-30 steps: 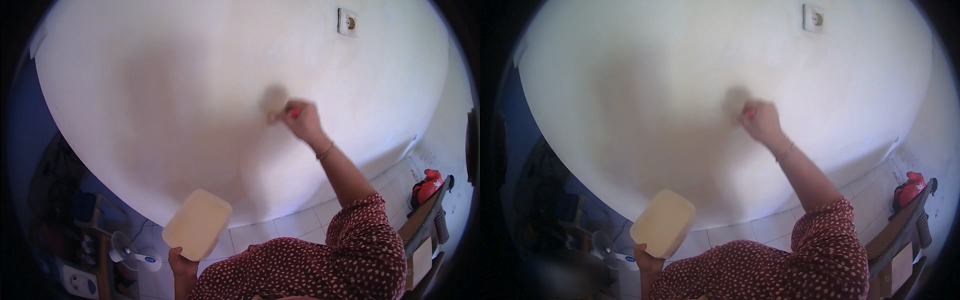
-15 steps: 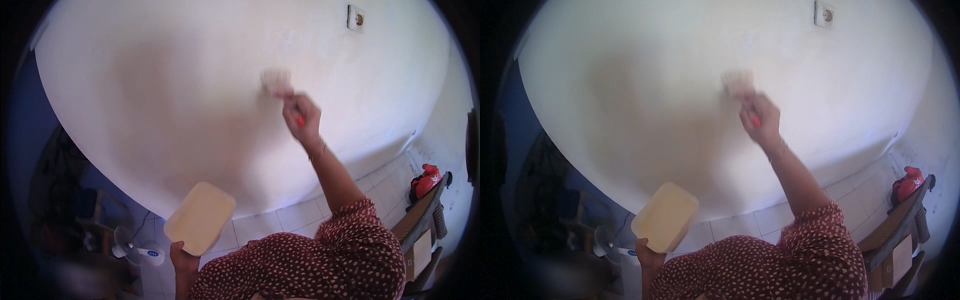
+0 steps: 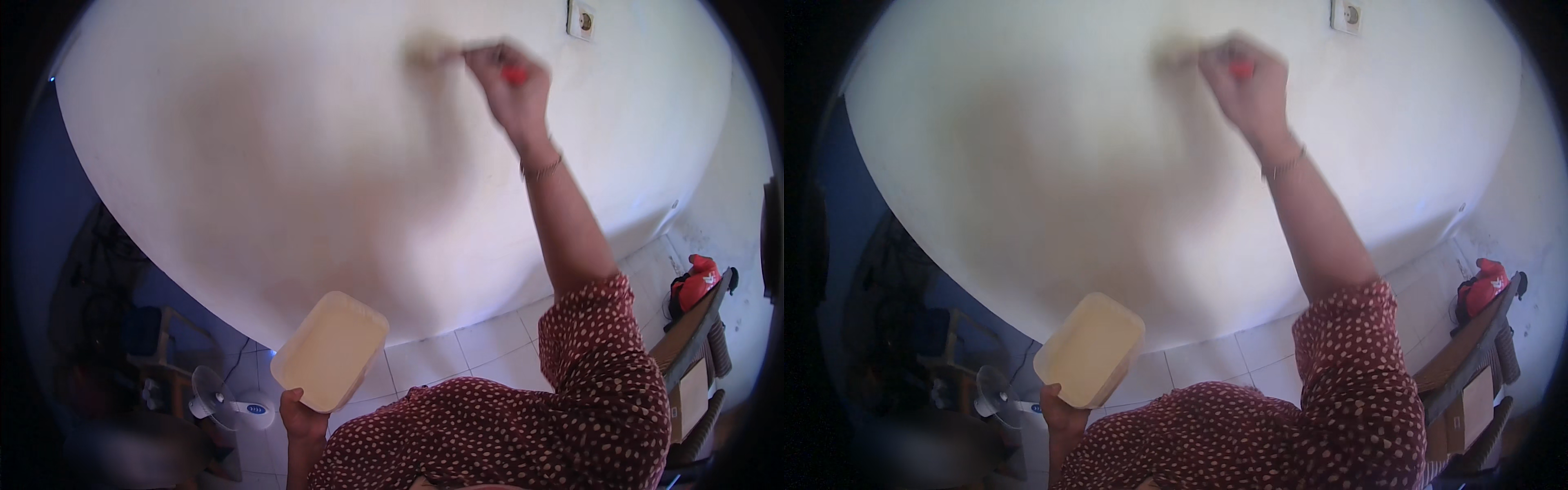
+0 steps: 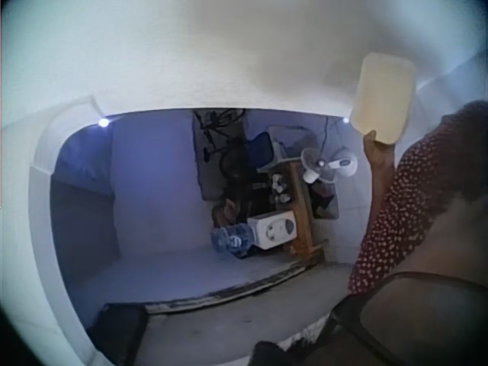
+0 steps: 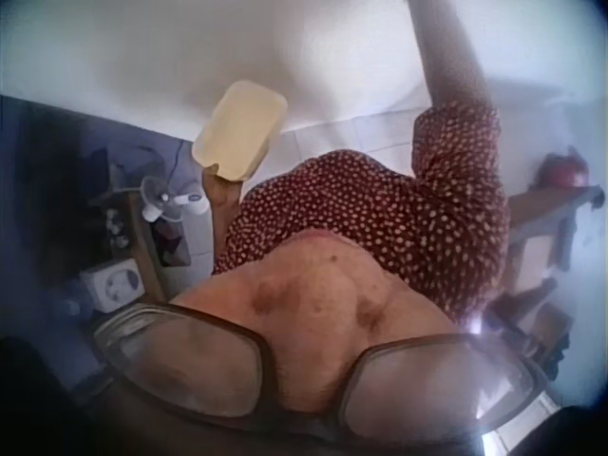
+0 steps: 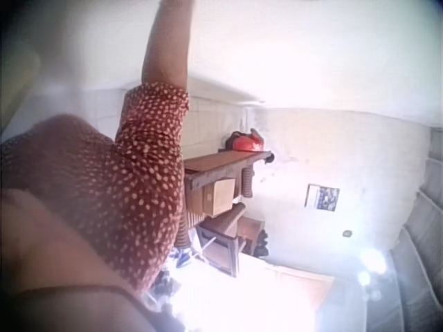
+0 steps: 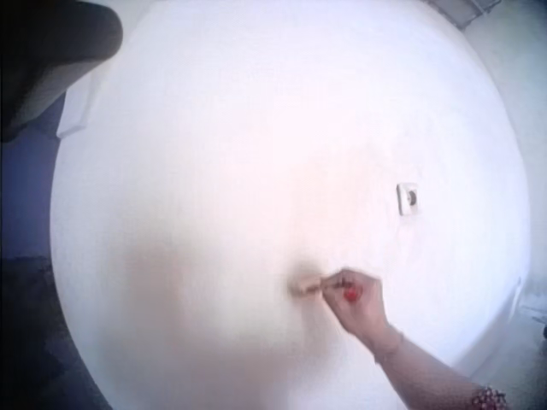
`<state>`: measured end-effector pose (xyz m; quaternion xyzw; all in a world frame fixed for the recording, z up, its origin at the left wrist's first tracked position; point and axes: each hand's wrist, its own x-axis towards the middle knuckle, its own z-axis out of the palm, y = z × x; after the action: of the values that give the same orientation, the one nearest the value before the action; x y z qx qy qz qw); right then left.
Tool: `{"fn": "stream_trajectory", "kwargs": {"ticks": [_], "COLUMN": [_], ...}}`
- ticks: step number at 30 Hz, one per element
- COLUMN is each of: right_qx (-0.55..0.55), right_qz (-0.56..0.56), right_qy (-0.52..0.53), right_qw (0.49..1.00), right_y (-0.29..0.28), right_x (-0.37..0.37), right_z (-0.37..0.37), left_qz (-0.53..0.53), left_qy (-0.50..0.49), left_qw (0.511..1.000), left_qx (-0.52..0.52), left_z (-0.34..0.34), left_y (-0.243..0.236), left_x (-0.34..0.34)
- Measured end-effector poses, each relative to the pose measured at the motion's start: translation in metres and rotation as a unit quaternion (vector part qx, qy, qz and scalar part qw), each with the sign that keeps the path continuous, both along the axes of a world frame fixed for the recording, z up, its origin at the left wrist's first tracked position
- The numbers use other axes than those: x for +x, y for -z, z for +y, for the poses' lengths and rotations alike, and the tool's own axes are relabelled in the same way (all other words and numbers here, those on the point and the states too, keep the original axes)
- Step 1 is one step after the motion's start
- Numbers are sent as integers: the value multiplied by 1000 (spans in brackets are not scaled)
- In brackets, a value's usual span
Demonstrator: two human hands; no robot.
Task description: The person holds a container of paint, dips a paintbrush into it, and applies paint to the wall using the paintbrush.
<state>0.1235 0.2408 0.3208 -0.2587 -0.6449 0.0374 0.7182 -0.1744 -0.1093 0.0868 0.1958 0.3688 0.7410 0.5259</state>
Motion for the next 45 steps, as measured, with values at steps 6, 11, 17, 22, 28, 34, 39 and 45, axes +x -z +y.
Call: {"fn": "stream_trajectory", "kwargs": {"ticks": [6,11,17,22,28,34,39,45], "right_qx": [82,44,-389,-159,9,288,213,-79], "right_qz": [84,-32,-164,-169,-220,-102,-262,-509], "right_qy": [1,-16,-36,0,36,69,166,-31], "right_qw": [993,998,906,973,975,950,926,857], "right_y": [-27,128,261,199,101,11,75,218], "right_x": [-15,-60,-40,-43,-50,-44,-64,-57], "right_z": [20,-22,-40,-59,-121,-87,-28,-61], "left_qz": [-5,-6,-8,-22,-15,-15,-27,-2], "left_qy": [8,-8,4,4,0,11,15,14], "left_qw": [1000,1000,1000,999,999,999,998,999], "left_qx": [9,-2,14,23,30,37,45,40], "left_z": [-1,-11,-13,-16,-23,-20,-15,-11], "left_y": [12,20,38,49,59,56,64,70], "left_x": [-12,-20,-37,-52,-68,-67,-74,-81]}}
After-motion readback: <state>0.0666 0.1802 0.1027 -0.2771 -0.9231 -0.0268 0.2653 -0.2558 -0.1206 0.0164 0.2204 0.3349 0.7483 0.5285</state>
